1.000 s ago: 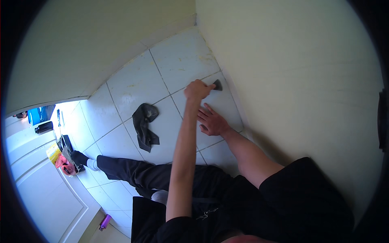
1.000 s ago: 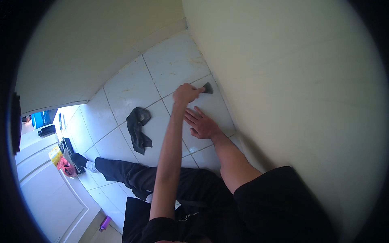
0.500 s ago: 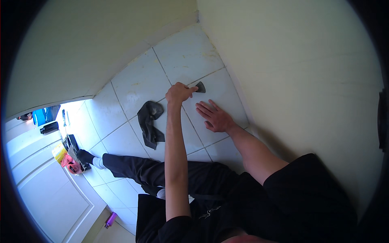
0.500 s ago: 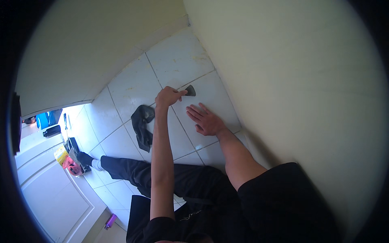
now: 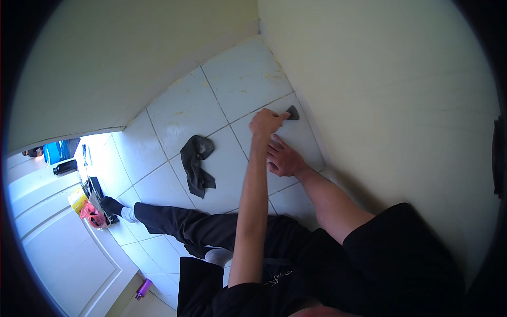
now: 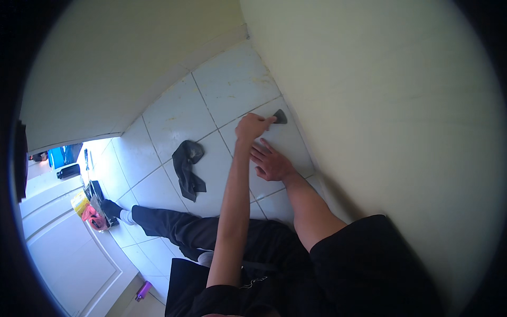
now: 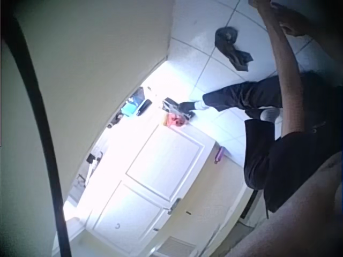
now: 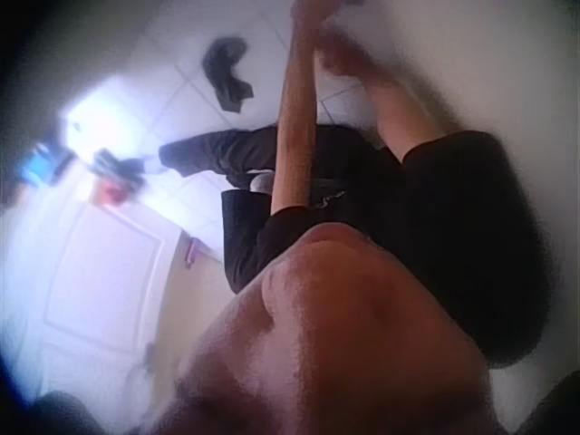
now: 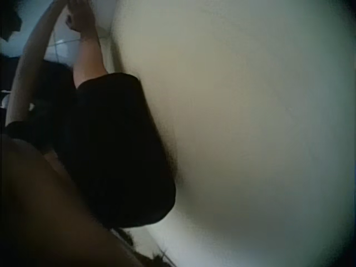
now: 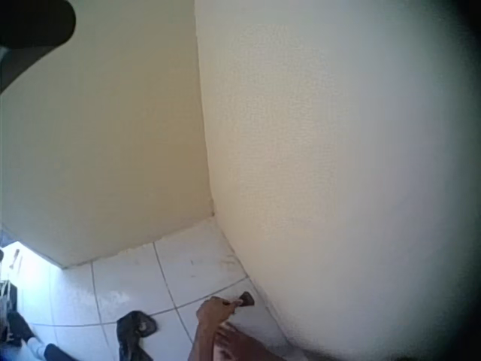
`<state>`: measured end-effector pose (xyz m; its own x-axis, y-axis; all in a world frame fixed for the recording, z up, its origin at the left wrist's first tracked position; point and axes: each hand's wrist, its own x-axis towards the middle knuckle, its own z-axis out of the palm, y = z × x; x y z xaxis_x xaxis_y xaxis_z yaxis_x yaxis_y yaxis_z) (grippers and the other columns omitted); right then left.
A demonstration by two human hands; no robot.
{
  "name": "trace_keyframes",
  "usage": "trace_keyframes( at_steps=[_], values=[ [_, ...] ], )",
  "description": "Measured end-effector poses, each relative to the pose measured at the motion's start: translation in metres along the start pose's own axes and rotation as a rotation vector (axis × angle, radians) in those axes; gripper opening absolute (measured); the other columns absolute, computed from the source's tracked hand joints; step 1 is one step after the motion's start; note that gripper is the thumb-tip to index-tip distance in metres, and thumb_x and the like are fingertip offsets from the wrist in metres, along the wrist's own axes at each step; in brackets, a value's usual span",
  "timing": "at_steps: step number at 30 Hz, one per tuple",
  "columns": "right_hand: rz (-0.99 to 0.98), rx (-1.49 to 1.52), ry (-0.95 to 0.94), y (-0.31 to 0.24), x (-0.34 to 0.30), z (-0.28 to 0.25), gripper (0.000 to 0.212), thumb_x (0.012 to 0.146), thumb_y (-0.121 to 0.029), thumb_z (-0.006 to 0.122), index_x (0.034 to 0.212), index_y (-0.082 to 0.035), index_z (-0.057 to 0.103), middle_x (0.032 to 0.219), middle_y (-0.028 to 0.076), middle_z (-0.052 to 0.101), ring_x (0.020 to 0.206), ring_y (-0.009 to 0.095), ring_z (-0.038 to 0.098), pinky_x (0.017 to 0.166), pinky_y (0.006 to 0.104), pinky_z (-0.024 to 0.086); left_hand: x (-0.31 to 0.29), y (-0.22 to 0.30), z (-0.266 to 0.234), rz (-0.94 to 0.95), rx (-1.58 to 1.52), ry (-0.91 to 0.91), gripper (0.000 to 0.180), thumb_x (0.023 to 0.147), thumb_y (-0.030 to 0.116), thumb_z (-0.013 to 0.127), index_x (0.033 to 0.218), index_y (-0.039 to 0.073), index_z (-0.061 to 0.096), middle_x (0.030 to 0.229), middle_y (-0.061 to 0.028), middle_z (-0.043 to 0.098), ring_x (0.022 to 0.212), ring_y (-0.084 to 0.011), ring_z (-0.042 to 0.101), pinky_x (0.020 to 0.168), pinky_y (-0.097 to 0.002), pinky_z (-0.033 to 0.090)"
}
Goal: The person scrapes residue from tiled floor grout using a metal scraper and wipes the surface with a cloth.
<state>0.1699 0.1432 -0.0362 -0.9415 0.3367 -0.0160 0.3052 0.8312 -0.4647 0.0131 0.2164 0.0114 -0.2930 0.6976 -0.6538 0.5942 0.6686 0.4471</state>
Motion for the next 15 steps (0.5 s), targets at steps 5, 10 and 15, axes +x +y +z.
trace_keyframes(
  at_steps=[5,10,15],
  values=[
    [-0.027,-0.051,0.033,-0.008,0.004,-0.01,0.071,0.087,-0.03,0.062,0.15,-0.005,0.041,0.161,0.008,0.033,0.151,0.022,0.026,0.126,0.0495,0.018,0.0,-0.068,-0.046,-0.04,0.041,0.004,0.049,0.076,0.066,0.072,0.074,0.018,0.081,0.077,-0.0058,0.075,0.082,-0.0254,0.073,0.077,-0.0415,0.055],
    [-0.013,-0.038,0.031,-0.003,0.002,-0.008,0.072,0.087,-0.029,0.061,0.152,-0.005,0.039,0.163,0.008,0.031,0.152,0.022,0.025,0.126,0.0494,0.018,-0.016,-0.075,-0.068,-0.103,0.144,0.009,0.048,0.075,0.066,0.072,0.074,0.019,0.081,0.078,-0.0046,0.075,0.082,-0.0251,0.073,0.077,-0.0406,0.055],
    [-0.027,-0.043,0.065,-0.008,0.007,-0.006,0.07,0.088,-0.029,0.061,0.15,-0.006,0.041,0.161,0.008,0.034,0.151,0.023,0.028,0.125,0.0501,0.019,-0.009,-0.05,-0.042,-0.023,0.137,-0.073,0.051,0.077,0.066,0.071,0.075,0.017,0.081,0.077,-0.0059,0.074,0.082,-0.0246,0.073,0.078,-0.0414,0.055]
  ],
)
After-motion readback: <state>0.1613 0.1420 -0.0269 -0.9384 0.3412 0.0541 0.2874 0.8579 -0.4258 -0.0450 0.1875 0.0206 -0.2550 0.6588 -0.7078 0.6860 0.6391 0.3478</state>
